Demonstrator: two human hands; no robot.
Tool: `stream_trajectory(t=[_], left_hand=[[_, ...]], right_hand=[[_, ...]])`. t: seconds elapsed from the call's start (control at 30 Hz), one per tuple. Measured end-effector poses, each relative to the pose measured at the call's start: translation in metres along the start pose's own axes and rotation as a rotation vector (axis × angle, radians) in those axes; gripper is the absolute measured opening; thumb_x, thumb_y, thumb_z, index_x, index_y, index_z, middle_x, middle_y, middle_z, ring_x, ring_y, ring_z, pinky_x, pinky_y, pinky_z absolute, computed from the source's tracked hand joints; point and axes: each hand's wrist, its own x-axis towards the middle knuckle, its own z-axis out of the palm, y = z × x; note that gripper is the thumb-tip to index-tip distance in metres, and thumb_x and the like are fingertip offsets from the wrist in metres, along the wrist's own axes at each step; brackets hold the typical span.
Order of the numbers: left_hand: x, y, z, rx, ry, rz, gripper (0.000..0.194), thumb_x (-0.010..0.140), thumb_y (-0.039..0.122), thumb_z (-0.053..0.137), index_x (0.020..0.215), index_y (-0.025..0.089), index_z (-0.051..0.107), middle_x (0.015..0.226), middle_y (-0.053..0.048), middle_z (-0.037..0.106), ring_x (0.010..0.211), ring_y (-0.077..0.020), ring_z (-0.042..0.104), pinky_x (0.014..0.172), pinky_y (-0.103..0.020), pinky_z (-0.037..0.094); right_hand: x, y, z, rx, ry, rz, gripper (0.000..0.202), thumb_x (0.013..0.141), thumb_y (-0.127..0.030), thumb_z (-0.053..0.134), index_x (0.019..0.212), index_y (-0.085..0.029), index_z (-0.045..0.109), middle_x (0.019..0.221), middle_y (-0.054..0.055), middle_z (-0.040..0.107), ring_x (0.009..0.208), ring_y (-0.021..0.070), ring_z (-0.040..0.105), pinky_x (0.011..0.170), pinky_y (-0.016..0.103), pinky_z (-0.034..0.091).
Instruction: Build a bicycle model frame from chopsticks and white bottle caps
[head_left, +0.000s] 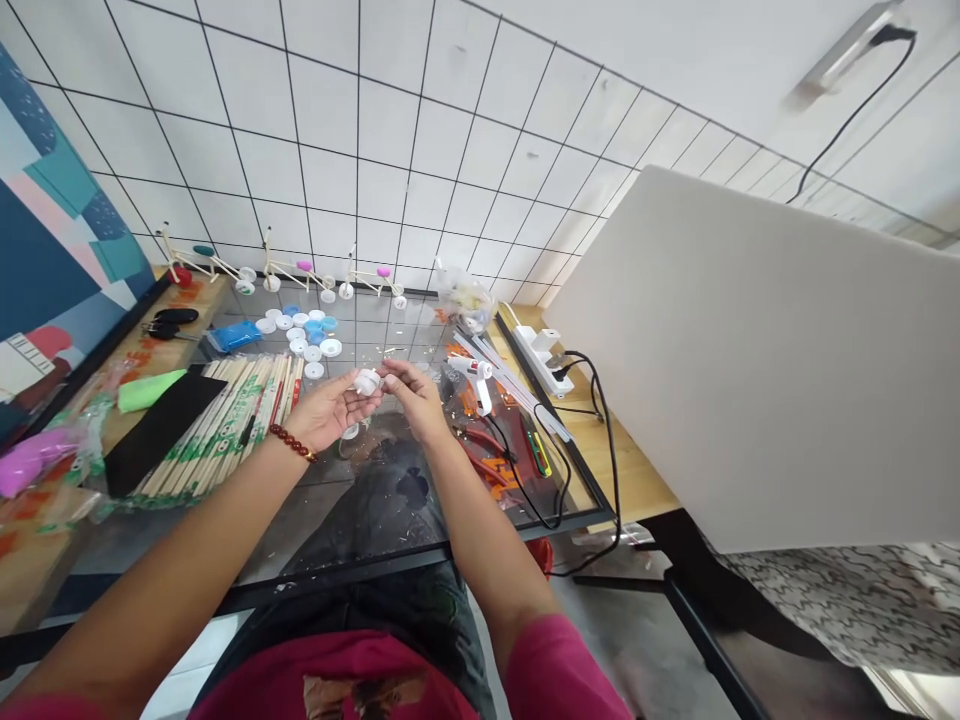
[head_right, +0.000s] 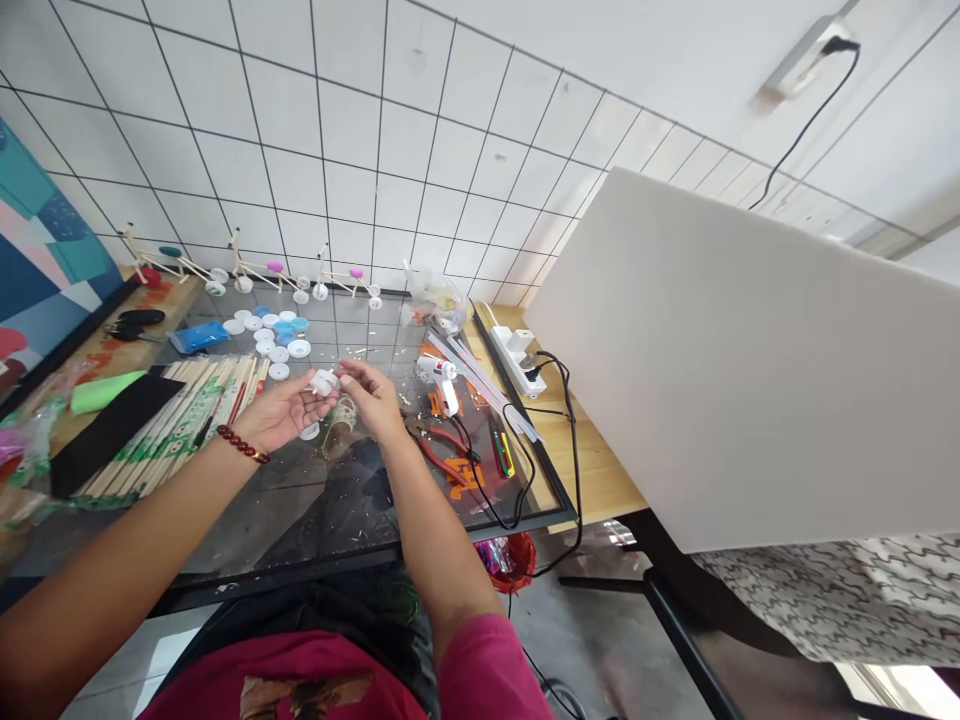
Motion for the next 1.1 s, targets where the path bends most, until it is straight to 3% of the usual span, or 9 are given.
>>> stream_trajectory(t=[0.2, 0.5, 0.77, 0.93, 1.1], left_hand=[[-0.011, 0.001, 0.005, -0.077, 0.057, 0.029, 0.012, 0.099, 0.019, 0.068, 0.089, 0.014, 0.073, 0.080, -0.008, 0.078, 0.071, -0.0154, 0.075, 0.073, -0.027, 0.065], [-0.017, 0.007, 0.005, -0.011, 0.075, 0.138, 0.013, 0.098, 0.019, 0.070, 0.088, 0.012, 0.076, 0.085, -0.009, 0.077, 0.076, -0.0150, 0.074, 0.079, -0.028, 0.065], [-0.019, 0.002, 0.012, -0.041, 0.086, 0.141, 0.018, 0.101, 0.021, 0.066, 0.087, 0.013, 0.073, 0.083, -0.008, 0.075, 0.080, -0.0176, 0.075, 0.074, -0.026, 0.064], [-0.016, -0.003, 0.013, -0.021, 0.126, 0.181, 0.020, 0.101, 0.021, 0.065, 0.084, 0.017, 0.074, 0.080, -0.008, 0.075, 0.086, -0.0198, 0.076, 0.072, -0.023, 0.061], [-0.016, -0.005, 0.014, -0.004, 0.145, 0.206, 0.016, 0.098, 0.021, 0.070, 0.085, 0.016, 0.076, 0.079, -0.007, 0.074, 0.077, -0.0177, 0.074, 0.071, -0.024, 0.061]], right_hand=[[-0.007, -0.010, 0.002, -0.226, 0.033, -0.157, 0.040, 0.065, -0.047, 0.095, 0.092, -0.023, 0.077, 0.094, 0.003, 0.077, 0.080, 0.0164, 0.065, 0.087, 0.035, 0.060], [-0.007, -0.005, 0.002, -0.382, -0.034, -0.302, 0.025, 0.083, -0.050, 0.083, 0.084, -0.026, 0.081, 0.098, 0.007, 0.077, 0.092, 0.0200, 0.069, 0.089, 0.038, 0.058], [-0.008, -0.003, 0.000, -0.489, -0.046, -0.436, 0.018, 0.086, -0.042, 0.081, 0.090, -0.024, 0.080, 0.102, 0.007, 0.079, 0.082, 0.0169, 0.068, 0.085, 0.036, 0.061], [-0.010, -0.004, 0.000, -0.557, -0.054, -0.488, 0.014, 0.085, -0.037, 0.082, 0.088, -0.024, 0.078, 0.102, 0.007, 0.078, 0.096, 0.0203, 0.071, 0.096, 0.039, 0.059], [-0.008, 0.002, 0.000, -0.559, -0.076, -0.503, 0.013, 0.090, -0.036, 0.076, 0.088, -0.024, 0.078, 0.104, 0.006, 0.074, 0.100, 0.0203, 0.070, 0.099, 0.039, 0.056]])
